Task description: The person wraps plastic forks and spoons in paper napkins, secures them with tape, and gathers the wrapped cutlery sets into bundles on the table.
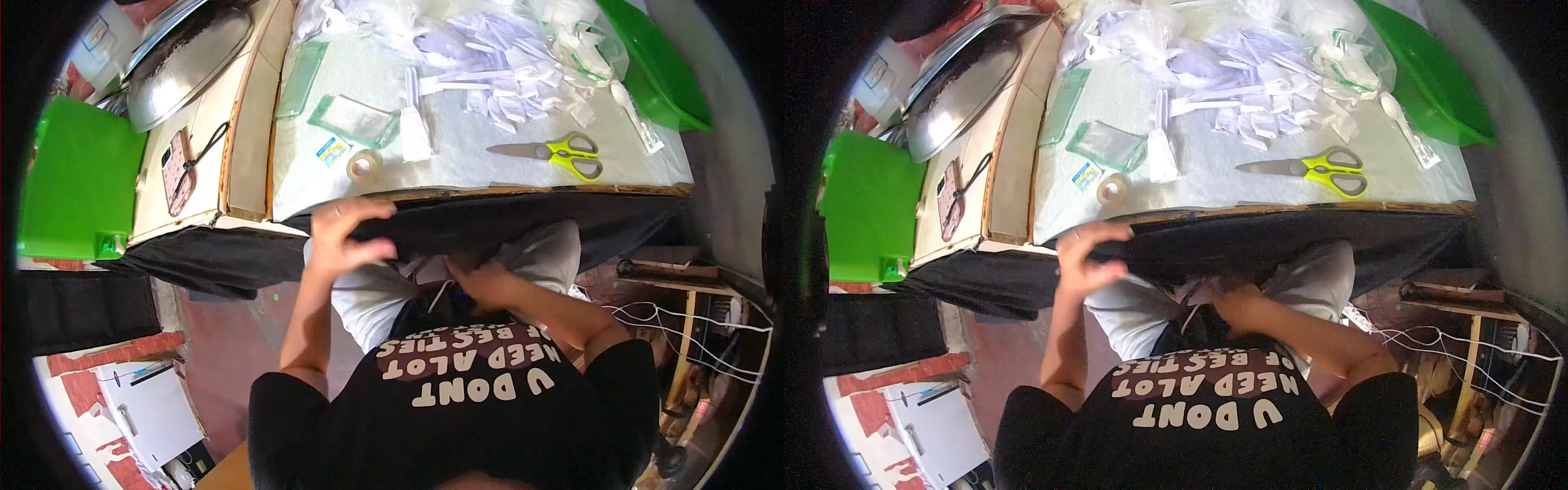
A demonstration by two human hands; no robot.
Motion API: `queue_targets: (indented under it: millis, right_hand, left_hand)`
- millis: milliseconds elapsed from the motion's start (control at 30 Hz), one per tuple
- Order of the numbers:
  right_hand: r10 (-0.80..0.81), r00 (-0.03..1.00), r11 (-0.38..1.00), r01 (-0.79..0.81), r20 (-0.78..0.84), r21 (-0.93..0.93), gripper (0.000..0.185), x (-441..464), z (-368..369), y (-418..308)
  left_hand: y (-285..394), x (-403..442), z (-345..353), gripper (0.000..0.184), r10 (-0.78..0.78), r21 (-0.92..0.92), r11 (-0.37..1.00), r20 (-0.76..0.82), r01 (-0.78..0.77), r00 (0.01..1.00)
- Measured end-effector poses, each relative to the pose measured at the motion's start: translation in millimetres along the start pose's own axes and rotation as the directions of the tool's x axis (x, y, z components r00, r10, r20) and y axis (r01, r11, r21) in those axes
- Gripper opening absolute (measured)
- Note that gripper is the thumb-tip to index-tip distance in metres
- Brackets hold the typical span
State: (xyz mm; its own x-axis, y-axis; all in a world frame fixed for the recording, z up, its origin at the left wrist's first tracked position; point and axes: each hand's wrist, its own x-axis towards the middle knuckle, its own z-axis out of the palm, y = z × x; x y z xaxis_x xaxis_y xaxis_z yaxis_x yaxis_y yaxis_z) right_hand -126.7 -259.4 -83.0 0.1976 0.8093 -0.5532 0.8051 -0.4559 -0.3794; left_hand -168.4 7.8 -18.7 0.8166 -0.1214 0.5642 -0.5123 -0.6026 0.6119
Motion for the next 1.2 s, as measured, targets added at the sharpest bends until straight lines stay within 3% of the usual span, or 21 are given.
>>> queue_targets:
  millis: [67,133,200,233,267,333,367,400,433,467,533,633,733,767,800,967,1067,1200]
  right_hand:
    - [-0.083,0.991,0.995,0.088,0.105,-0.043,0.100,-5,-41,1]
    - [-0.217,0.974,0.975,0.219,-0.061,0.028,0.087,-18,-79,3]
    - [-0.342,0.785,0.903,0.427,-0.517,0.051,0.063,-18,-95,15]
    - [-0.223,0.800,0.876,0.415,-0.556,0.246,0.047,-19,-115,9]
    - [-0.103,0.727,0.857,0.411,-0.679,0.310,0.040,-9,-122,9]
    - [0.047,0.527,0.868,0.399,-0.849,0.295,0.039,20,-136,10]
    - [-0.038,0.450,0.928,0.347,-0.892,0.135,0.039,37,-135,11]
    - [-0.133,0.374,0.962,0.271,-0.918,-0.029,0.039,57,-130,17]
    - [-0.098,0.514,0.963,0.265,-0.852,0.049,0.045,75,-120,21]
    - [-0.050,0.502,0.989,0.142,-0.863,0.025,0.043,74,-119,9]
    - [0.074,0.415,0.989,0.083,-0.907,0.119,0.034,73,-118,-2]
    - [0.135,0.404,0.966,0.150,-0.905,0.211,0.023,60,-124,2]
    - [0.037,0.324,0.861,0.470,-0.945,0.195,0.018,47,-134,19]
    - [0.006,0.230,0.868,0.481,-0.973,0.119,0.017,37,-142,22]
    - [0.013,0.229,0.888,0.445,-0.973,0.117,0.016,23,-152,26]
    - [-0.013,-0.063,0.961,0.274,-0.998,-0.030,0.024,-20,-202,67]
    - [-0.021,-0.026,0.987,0.161,-0.999,-0.025,0.027,-11,-217,114]
    - [-0.033,0.087,0.989,-0.142,-0.996,-0.045,0.059,-8,-226,130]
  left_hand:
    - [3,14,-4,0.024,-0.147,0.199,0.963,-0.183,0.183,0.972]
    - [-4,23,-1,0.015,-0.301,0.135,0.919,-0.368,0.371,0.880]
    - [-4,30,7,0.011,-0.350,0.076,0.900,-0.458,0.428,0.817]
    - [-8,31,13,0.011,-0.359,0.059,0.897,-0.479,0.438,0.801]
    - [-9,34,17,0.011,-0.367,0.042,0.895,-0.498,0.445,0.786]
    - [-4,42,26,0.012,-0.240,0.150,0.925,-0.478,0.348,0.845]
    - [-2,45,29,0.012,-0.257,0.142,0.921,-0.481,0.364,0.838]
    - [-1,48,32,0.012,-0.269,0.134,0.918,-0.483,0.373,0.834]
    - [-4,47,33,0.014,-0.335,-0.032,0.932,-0.453,0.361,0.826]
    - [-5,46,31,0.015,-0.398,-0.197,0.917,-0.404,0.346,0.824]
    - [6,40,24,0.018,-0.451,-0.397,0.865,-0.348,0.307,0.822]
    - [20,23,8,0.022,-0.462,-0.426,0.844,-0.266,0.326,0.846]
    - [15,4,4,0.023,-0.484,-0.439,0.833,-0.287,0.336,0.827]
    - [15,0,3,0.024,-0.489,-0.454,0.828,-0.295,0.330,0.821]
    - [15,-3,3,0.024,-0.495,-0.469,0.822,-0.306,0.324,0.813]
    - [15,-10,7,0.026,-0.543,-0.518,0.788,-0.331,0.333,0.771]
    - [17,-5,9,0.024,-0.543,-0.555,0.768,-0.297,0.321,0.786]
    - [18,-1,15,0.022,-0.631,-0.612,0.711,-0.338,0.346,0.698]
